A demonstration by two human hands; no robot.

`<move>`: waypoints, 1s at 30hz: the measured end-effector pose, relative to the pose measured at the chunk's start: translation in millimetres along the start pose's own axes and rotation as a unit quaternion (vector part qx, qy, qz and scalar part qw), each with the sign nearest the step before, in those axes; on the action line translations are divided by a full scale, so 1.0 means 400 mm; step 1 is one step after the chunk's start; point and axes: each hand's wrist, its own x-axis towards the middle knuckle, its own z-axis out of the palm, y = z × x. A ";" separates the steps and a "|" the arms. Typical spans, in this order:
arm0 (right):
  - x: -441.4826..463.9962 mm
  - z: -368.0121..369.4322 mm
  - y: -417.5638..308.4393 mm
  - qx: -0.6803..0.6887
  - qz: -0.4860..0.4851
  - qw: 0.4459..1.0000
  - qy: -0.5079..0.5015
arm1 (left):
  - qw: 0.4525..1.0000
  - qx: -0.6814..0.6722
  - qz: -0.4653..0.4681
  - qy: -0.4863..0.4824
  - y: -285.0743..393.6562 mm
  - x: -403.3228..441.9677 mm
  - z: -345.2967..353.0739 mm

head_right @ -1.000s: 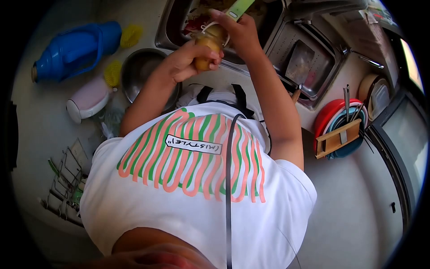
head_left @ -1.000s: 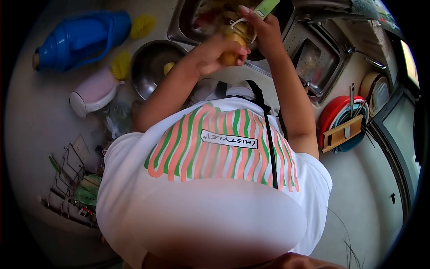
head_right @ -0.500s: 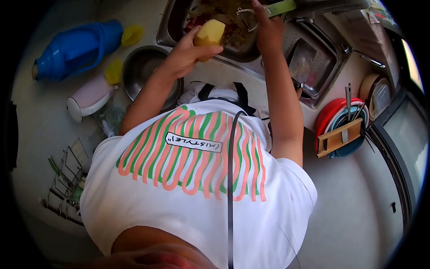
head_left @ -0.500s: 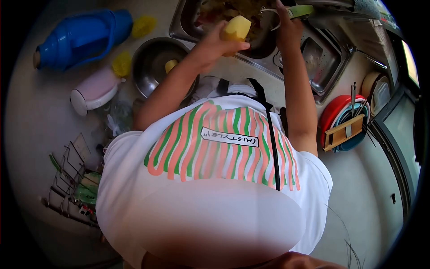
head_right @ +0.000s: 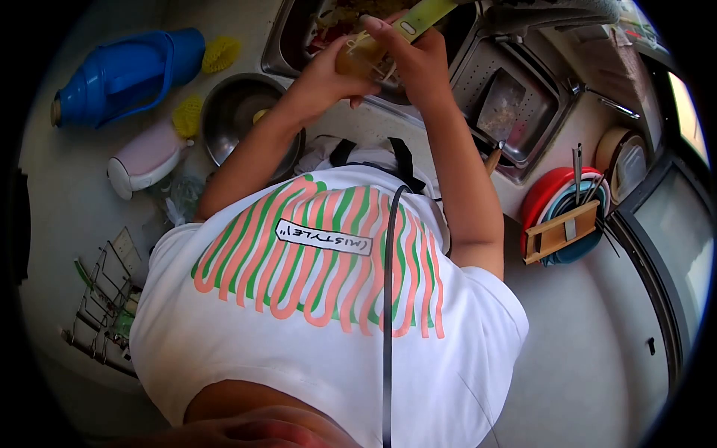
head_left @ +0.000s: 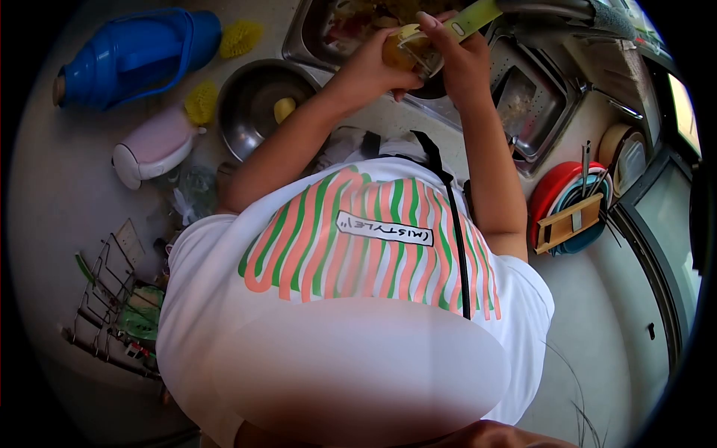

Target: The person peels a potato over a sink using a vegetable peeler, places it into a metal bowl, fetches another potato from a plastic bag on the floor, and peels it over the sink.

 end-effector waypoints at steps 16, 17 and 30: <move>0.060 0.015 0.055 -0.072 -0.002 0.997 -0.019 | 0.998 -0.021 -0.050 -0.010 -0.007 -0.034 -0.031; 0.045 0.040 0.051 -0.062 0.009 0.996 -0.070 | 0.998 0.010 -0.055 0.000 -0.012 -0.034 -0.026; 0.090 0.052 0.079 -0.081 -0.014 0.994 0.069 | 0.971 0.200 0.003 0.129 -0.054 -0.011 -0.030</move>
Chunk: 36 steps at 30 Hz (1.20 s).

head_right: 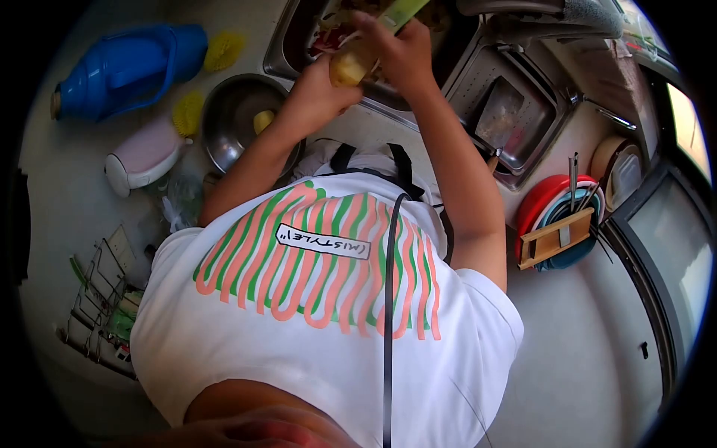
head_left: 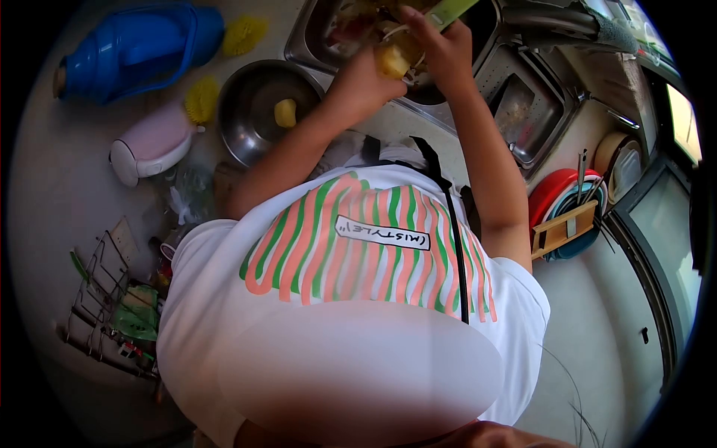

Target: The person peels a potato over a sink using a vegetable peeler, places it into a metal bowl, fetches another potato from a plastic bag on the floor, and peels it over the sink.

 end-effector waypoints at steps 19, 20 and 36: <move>0.010 -0.052 0.112 0.514 0.233 0.825 -0.012 | 0.989 -0.095 0.108 0.028 -0.009 0.025 0.027; -0.008 -0.047 0.107 0.537 0.241 0.808 -0.011 | 0.983 -0.151 0.105 0.023 -0.018 0.030 0.033; -0.068 -0.038 -0.048 0.539 0.237 0.807 -0.058 | 0.992 0.026 0.121 0.008 0.032 -0.002 0.010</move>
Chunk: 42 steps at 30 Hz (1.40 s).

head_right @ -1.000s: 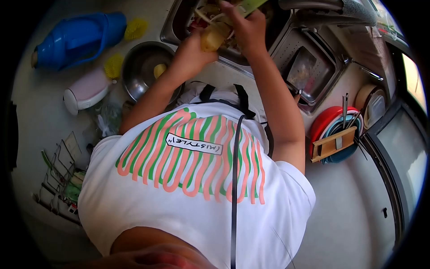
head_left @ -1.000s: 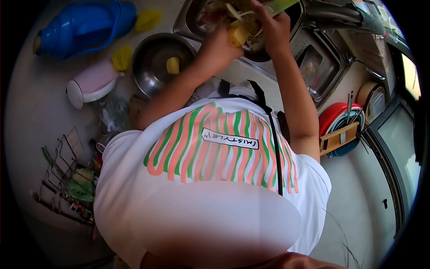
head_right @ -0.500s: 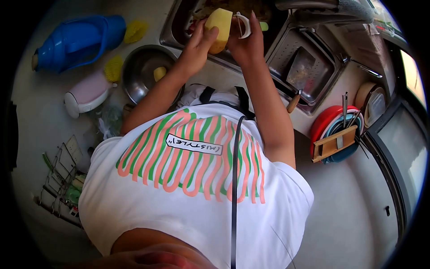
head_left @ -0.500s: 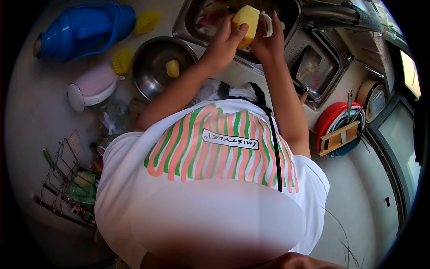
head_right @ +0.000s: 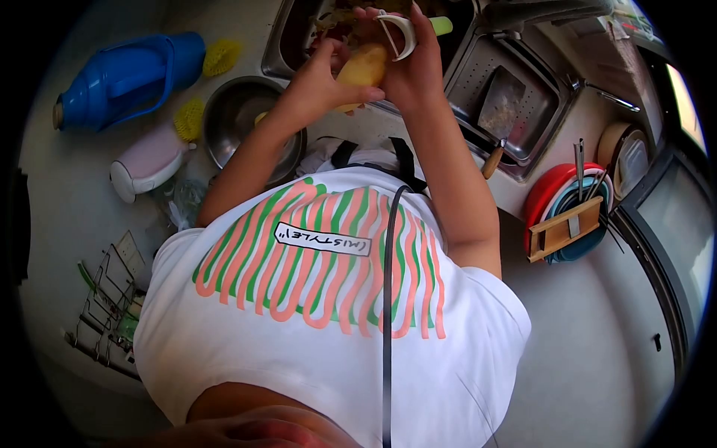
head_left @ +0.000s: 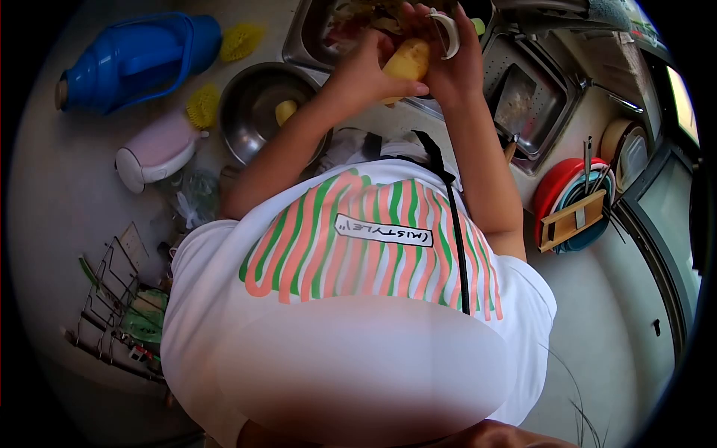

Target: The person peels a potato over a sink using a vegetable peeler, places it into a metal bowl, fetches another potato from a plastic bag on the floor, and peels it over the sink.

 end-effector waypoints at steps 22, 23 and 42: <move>0.108 -0.045 -0.011 -0.377 -0.162 0.911 0.050 | 0.967 -0.038 -0.206 -0.148 0.050 0.015 -0.037; 0.094 -0.027 0.011 -0.359 -0.134 0.923 0.023 | 0.964 -0.011 -0.220 -0.151 0.074 0.020 -0.037; 0.060 -0.025 -0.050 -0.344 -0.117 0.928 0.085 | 0.983 0.061 -0.157 -0.071 0.023 0.044 -0.004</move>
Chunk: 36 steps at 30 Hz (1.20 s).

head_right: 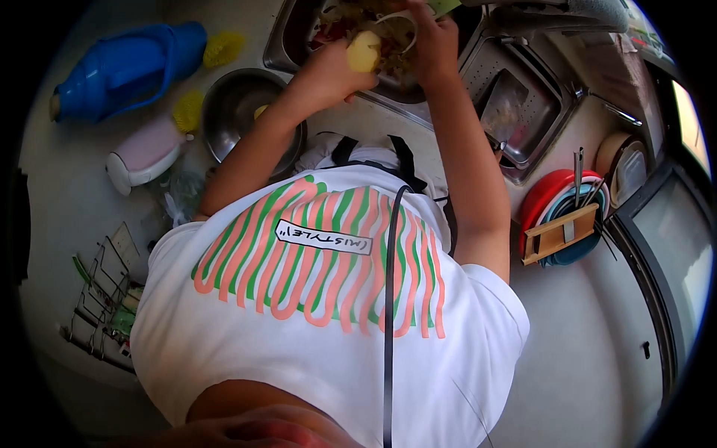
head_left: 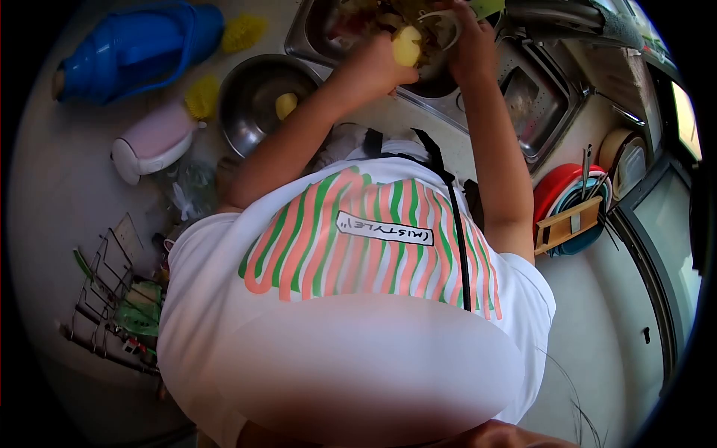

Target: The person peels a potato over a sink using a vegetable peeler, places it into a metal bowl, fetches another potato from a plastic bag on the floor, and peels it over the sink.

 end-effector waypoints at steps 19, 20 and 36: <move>0.100 -0.039 0.001 0.047 -0.026 0.996 0.069 | 0.976 0.165 0.101 0.095 -0.010 -0.021 0.008; 0.067 -0.017 -0.009 0.065 -0.001 0.997 0.037 | 0.977 0.148 0.110 0.104 -0.020 -0.024 0.011; 0.082 -0.020 0.031 -0.153 -0.131 0.979 0.040 | 0.990 -0.082 -0.063 -0.094 0.007 -0.012 -0.026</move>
